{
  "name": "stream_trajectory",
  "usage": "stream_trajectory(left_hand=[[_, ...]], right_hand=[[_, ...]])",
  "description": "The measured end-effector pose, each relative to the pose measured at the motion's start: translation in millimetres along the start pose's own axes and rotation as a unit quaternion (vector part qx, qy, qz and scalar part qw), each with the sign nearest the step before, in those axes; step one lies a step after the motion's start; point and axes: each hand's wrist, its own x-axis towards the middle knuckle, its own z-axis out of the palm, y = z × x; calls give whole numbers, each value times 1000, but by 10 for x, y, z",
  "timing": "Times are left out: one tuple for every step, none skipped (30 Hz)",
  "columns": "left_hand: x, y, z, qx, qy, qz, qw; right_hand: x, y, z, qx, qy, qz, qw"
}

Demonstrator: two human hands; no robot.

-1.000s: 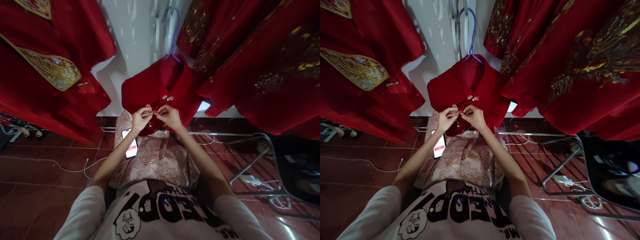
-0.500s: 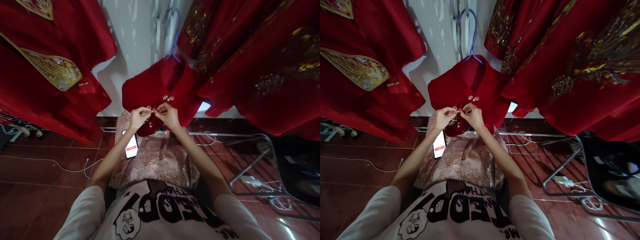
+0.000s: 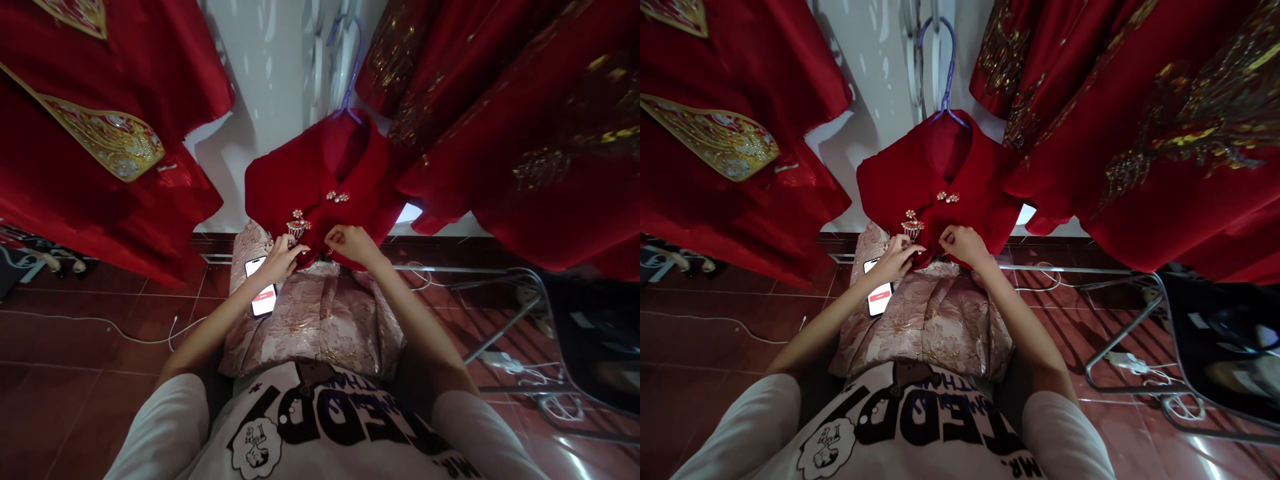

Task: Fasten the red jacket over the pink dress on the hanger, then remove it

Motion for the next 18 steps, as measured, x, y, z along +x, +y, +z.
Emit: stream_trajectory(left_hand=[[-14,-2,5,20,3,6,1000],[-20,-7,11,35,9,10,999],[-19,-15,19,43,16,12,999],[-15,-25,27,45,23,13,999],[-11,-36,36,40,28,12,999],[-9,-47,45,28,31,9,999],[-9,-58,54,13,33,5,999],[-13,-70,64,-1,37,-2,999],[-19,-82,75,-12,41,-11,999],[-25,-94,87,-21,43,-20,999],[-32,-106,100,-30,45,-28,998],[-38,-117,114,-38,44,-35,998],[-42,-125,129,-48,42,-41,997],[-44,-131,144,-61,40,-46,996],[-43,-133,159,-76,41,-51,995],[-41,-131,172,-91,45,-55,993],[-38,-125,183,-106,51,-59,991],[-34,-115,190,-122,57,-64,989]], right_hand=[[-4,4,8,-20,-13,7,1000],[-8,5,21,-40,-22,12,999],[-11,4,39,-61,-26,14,998],[-15,4,61,-82,-27,15,996],[-17,6,86,-101,-24,17,994],[-18,11,113,-117,-22,21,993],[-17,19,140,-128,-21,24,991],[-12,31,167,-135,-19,28,990],[-6,47,192,-138,-18,30,990],[3,64,215,-139,-17,30,990],[13,82,235,-139,-17,29,990],[23,100,250,-137,-18,26,990],[33,116,260,-134,-19,23,991],[42,130,265,-129,-21,18,991],[49,142,264,-124,-23,15,992],[55,151,259,-117,-26,12,993],[60,158,249,-111,-27,11,993],[63,163,234,-104,-27,11,994]])
